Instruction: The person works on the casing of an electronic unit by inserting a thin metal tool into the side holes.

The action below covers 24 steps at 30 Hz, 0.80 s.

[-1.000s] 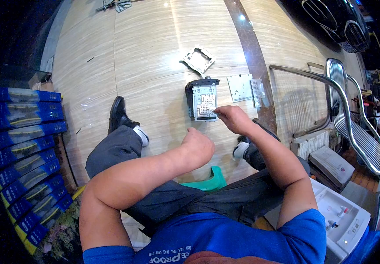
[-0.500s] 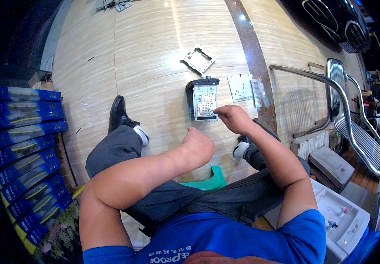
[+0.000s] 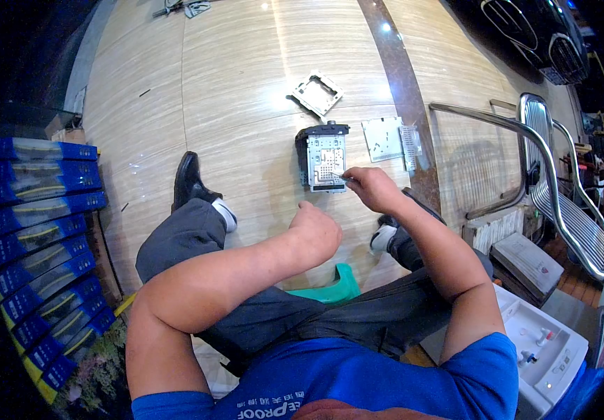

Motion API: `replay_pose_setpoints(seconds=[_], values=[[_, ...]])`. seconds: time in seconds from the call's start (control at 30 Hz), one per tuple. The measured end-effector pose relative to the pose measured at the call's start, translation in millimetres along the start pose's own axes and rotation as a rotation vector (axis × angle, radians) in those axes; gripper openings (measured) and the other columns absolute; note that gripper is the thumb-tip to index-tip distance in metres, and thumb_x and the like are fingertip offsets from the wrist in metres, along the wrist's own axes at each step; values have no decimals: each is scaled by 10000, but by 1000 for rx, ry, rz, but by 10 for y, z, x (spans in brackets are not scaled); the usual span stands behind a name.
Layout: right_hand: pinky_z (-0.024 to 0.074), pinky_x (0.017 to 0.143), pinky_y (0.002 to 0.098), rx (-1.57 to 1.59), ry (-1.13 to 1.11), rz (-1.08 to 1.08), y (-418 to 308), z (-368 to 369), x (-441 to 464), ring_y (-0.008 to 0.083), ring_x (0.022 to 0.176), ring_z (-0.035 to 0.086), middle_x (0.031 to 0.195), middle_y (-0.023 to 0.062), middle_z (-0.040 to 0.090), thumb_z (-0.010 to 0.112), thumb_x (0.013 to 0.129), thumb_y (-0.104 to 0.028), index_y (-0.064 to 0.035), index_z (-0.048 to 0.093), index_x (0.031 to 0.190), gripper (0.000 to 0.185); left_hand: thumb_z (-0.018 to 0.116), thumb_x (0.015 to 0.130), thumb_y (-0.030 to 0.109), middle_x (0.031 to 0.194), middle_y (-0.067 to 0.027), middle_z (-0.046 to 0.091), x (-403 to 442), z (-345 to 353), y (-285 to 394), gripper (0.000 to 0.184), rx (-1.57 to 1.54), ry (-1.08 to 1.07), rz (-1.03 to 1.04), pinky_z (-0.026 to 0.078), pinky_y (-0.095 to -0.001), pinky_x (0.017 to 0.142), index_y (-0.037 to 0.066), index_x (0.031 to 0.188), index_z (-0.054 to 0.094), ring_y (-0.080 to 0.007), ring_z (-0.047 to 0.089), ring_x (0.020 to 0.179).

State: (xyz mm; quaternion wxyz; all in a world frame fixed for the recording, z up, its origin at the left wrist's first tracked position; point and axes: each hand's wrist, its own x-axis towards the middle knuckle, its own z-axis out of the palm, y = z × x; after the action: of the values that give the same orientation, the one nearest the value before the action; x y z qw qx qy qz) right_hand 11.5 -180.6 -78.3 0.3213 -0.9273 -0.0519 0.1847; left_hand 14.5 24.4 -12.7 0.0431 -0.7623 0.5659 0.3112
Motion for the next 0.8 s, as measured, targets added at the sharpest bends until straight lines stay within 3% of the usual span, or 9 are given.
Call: replay_pose_setpoints(seconds=[0.47,0.57,0.8], values=[[505,773,480,-18,8,26,-4,-8,5,414,863,639,893,231,676,592,903,-177,-3,660,980,202,539,853,158,884,-103,714,-7,-12,-7,176,0,-4,15,463,-441,662,98,917,692,-251,684,797],[510,767,471,4,10,67,-13,-10,11,412,866,640,904,230,676,597,898,-171,-13,663,1002,201,539,854,158,892,-98,713,-9,-6,-7,177,-2,-8,12,464,-440,669,101,920,693,-251,684,808],[517,799,445,21,14,-57,54,39,-1,397,906,646,963,223,675,590,895,-134,-39,667,1098,238,533,859,160,910,-91,713,-12,-1,3,184,7,16,-4,464,-437,678,106,929,695,-249,683,821]])
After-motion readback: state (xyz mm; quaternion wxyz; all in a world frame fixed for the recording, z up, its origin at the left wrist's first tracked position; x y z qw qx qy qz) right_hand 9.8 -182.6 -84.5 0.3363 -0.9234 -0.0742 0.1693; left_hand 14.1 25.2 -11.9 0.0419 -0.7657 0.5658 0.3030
